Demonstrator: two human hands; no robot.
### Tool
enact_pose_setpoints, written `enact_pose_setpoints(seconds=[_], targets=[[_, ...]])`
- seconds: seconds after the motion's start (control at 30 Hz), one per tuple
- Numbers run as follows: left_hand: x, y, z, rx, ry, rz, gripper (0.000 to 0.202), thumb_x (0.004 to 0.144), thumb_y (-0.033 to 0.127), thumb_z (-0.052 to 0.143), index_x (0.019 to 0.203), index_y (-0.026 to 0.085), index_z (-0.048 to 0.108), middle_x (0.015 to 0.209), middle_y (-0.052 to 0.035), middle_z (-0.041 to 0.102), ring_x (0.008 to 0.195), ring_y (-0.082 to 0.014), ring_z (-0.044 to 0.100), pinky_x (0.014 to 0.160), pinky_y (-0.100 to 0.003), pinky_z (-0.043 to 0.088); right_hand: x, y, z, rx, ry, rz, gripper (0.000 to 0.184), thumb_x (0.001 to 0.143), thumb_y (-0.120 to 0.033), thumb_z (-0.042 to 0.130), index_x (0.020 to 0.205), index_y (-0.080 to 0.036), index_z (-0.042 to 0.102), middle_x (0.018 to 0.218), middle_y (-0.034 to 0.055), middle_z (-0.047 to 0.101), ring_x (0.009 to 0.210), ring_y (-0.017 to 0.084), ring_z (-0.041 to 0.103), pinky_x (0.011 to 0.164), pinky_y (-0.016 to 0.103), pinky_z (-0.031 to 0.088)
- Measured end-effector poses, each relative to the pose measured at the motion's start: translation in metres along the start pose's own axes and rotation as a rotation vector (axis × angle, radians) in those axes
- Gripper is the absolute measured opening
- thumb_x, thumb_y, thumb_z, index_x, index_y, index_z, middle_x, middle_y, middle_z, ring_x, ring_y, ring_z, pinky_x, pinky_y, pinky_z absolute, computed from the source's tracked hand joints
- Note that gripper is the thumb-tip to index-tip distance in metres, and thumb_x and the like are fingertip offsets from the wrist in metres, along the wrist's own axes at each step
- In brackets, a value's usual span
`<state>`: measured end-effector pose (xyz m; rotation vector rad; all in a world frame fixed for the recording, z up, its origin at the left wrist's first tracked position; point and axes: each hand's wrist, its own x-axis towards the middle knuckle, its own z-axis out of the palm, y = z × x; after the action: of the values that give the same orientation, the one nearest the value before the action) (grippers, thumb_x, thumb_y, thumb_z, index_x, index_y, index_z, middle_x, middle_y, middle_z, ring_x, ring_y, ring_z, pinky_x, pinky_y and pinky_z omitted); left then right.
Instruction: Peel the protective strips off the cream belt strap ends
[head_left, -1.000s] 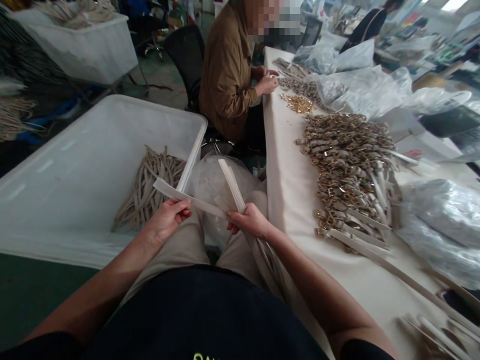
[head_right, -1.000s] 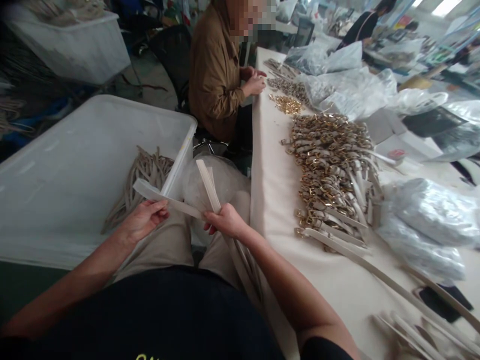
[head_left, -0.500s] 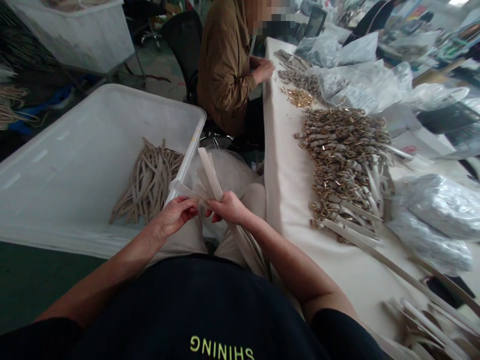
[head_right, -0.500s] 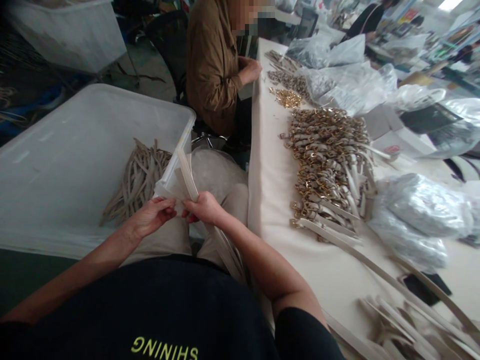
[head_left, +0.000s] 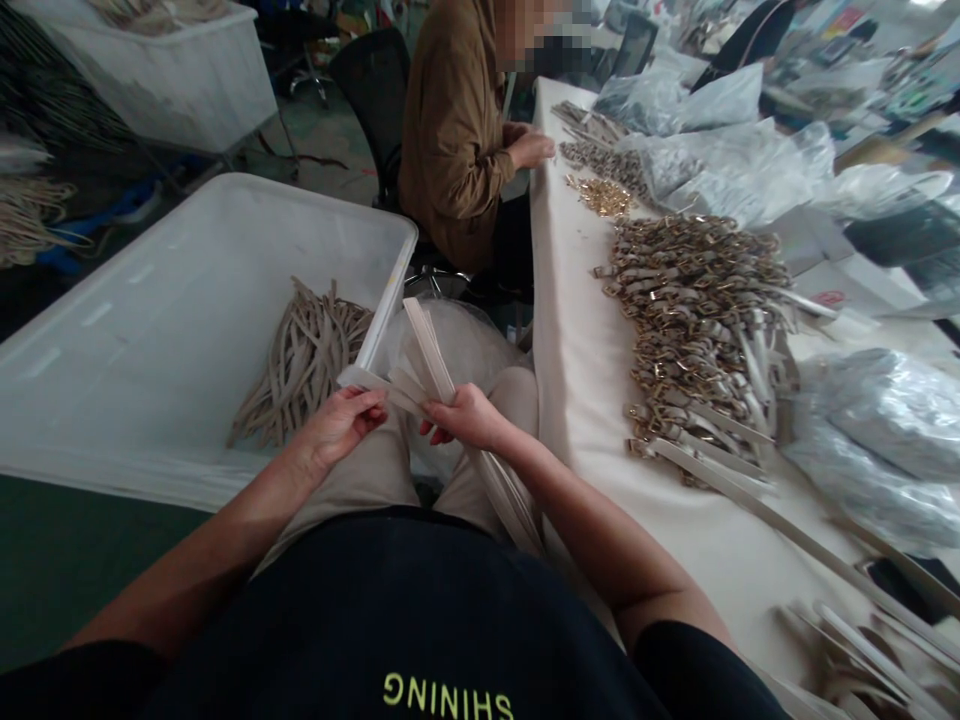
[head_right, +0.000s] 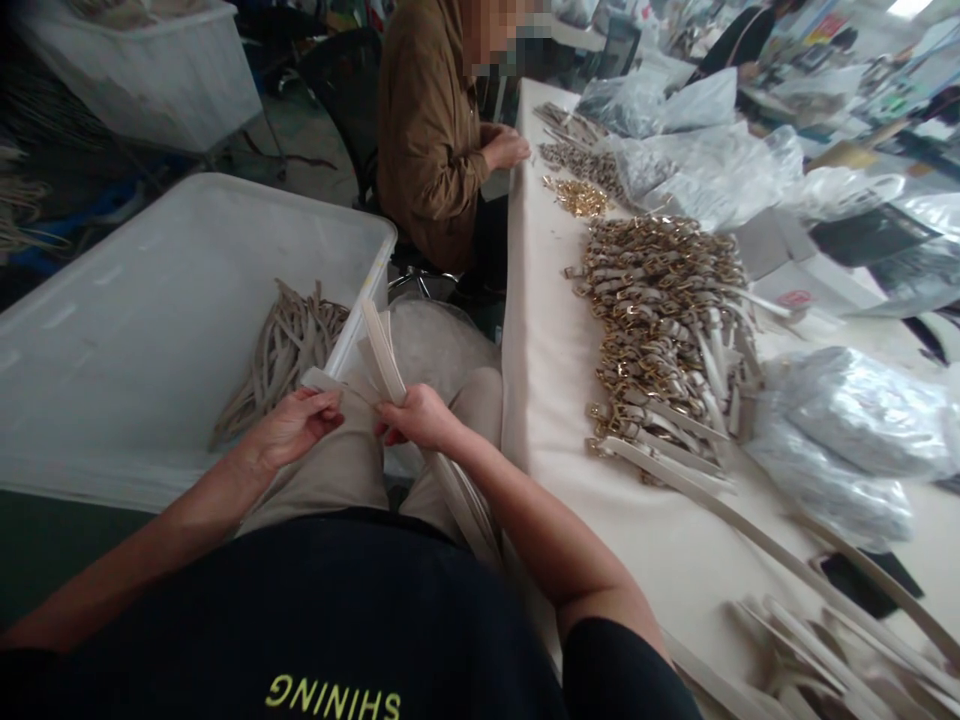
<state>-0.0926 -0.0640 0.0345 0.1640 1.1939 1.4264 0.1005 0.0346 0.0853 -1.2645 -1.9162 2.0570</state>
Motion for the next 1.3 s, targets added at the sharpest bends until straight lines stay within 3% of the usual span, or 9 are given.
enact_pose_setpoints(seconds=[0.13,0.33,0.57,0.8,0.93,1.03,1.17,1.23,1.3], targets=[[0.006,0.015,-0.021,0.002,0.095,0.043,0.023,0.059,0.011,0.086,0.058,0.015,0.063,0.055,0.0024,0.057,0.051,-0.0075,0.05,0.056,-0.021,0.052,-0.015,0.009,-0.016,-0.022,0.008,0.011,0.028,0.095,-0.013,0.059,0.068,-0.01,0.067,0.063,0.0043,0.072,0.046,0.008,0.061,0.044,0.016,0.046],[-0.001,-0.015,0.012,0.042,-0.108,-0.056,0.022,0.062,0.015,0.087,0.061,0.015,0.065,0.057,0.0027,0.057,0.053,-0.0078,0.05,0.057,-0.022,0.051,-0.003,0.008,0.0,0.011,0.05,0.019,0.03,0.096,-0.012,0.057,0.066,-0.011,0.064,0.062,0.003,0.07,0.044,0.008,0.06,0.043,0.017,0.047],[0.007,0.005,-0.004,0.065,0.005,-0.007,0.024,0.057,0.014,0.09,0.059,0.015,0.066,0.055,0.0025,0.056,0.051,-0.007,0.048,0.057,-0.021,0.052,-0.013,0.02,-0.022,0.033,0.073,0.018,0.028,0.095,-0.015,0.06,0.069,-0.01,0.067,0.065,0.0056,0.073,0.047,0.009,0.062,0.044,0.017,0.048],[-0.002,-0.024,0.03,0.072,-0.167,-0.088,0.024,0.063,0.018,0.088,0.06,0.015,0.065,0.058,0.0022,0.057,0.053,-0.0079,0.049,0.056,-0.021,0.049,0.007,0.019,-0.001,0.096,0.068,-0.034,0.021,0.093,-0.012,0.059,0.074,-0.011,0.066,0.064,0.0025,0.07,0.046,0.008,0.062,0.042,0.015,0.048],[-0.008,-0.013,0.026,0.008,-0.125,-0.109,0.023,0.064,0.014,0.087,0.06,0.014,0.065,0.058,0.0025,0.055,0.052,-0.0072,0.048,0.057,-0.022,0.051,0.01,0.024,-0.024,0.186,0.251,-0.04,0.016,0.09,-0.019,0.064,0.077,-0.011,0.067,0.061,0.002,0.067,0.043,0.008,0.057,0.043,0.017,0.046],[-0.015,0.001,0.019,-0.048,-0.142,-0.149,0.028,0.062,0.012,0.089,0.057,0.014,0.061,0.057,0.0027,0.053,0.054,-0.0077,0.05,0.057,-0.022,0.053,0.006,0.027,-0.041,0.229,0.318,-0.174,0.015,0.082,-0.026,0.072,0.078,-0.012,0.068,0.061,0.0003,0.065,0.042,0.006,0.048,0.042,0.018,0.043],[-0.022,0.004,0.021,-0.112,-0.163,-0.216,0.027,0.063,0.009,0.089,0.06,0.013,0.062,0.058,0.003,0.054,0.053,-0.0067,0.049,0.057,-0.021,0.055,-0.004,0.028,-0.034,0.186,0.13,-0.352,0.033,0.072,-0.032,0.078,0.098,-0.013,0.073,0.089,0.0048,0.074,0.052,0.008,0.052,0.046,0.02,0.044],[-0.023,0.0,0.023,-0.121,-0.157,-0.244,0.023,0.066,0.009,0.087,0.062,0.013,0.064,0.058,0.0028,0.054,0.052,-0.0059,0.049,0.059,-0.021,0.055,-0.008,0.028,-0.023,0.108,0.018,-0.383,0.038,0.074,-0.035,0.077,0.106,-0.014,0.075,0.092,0.0048,0.073,0.056,0.009,0.054,0.048,0.02,0.044],[-0.022,-0.006,0.025,-0.124,-0.165,-0.261,0.019,0.068,0.009,0.085,0.066,0.012,0.067,0.057,0.0031,0.053,0.051,-0.0058,0.048,0.059,-0.022,0.056,-0.01,0.03,-0.014,0.011,-0.003,-0.418,0.036,0.078,-0.037,0.077,0.107,-0.016,0.076,0.089,0.0043,0.071,0.062,0.012,0.057,0.052,0.021,0.046]])
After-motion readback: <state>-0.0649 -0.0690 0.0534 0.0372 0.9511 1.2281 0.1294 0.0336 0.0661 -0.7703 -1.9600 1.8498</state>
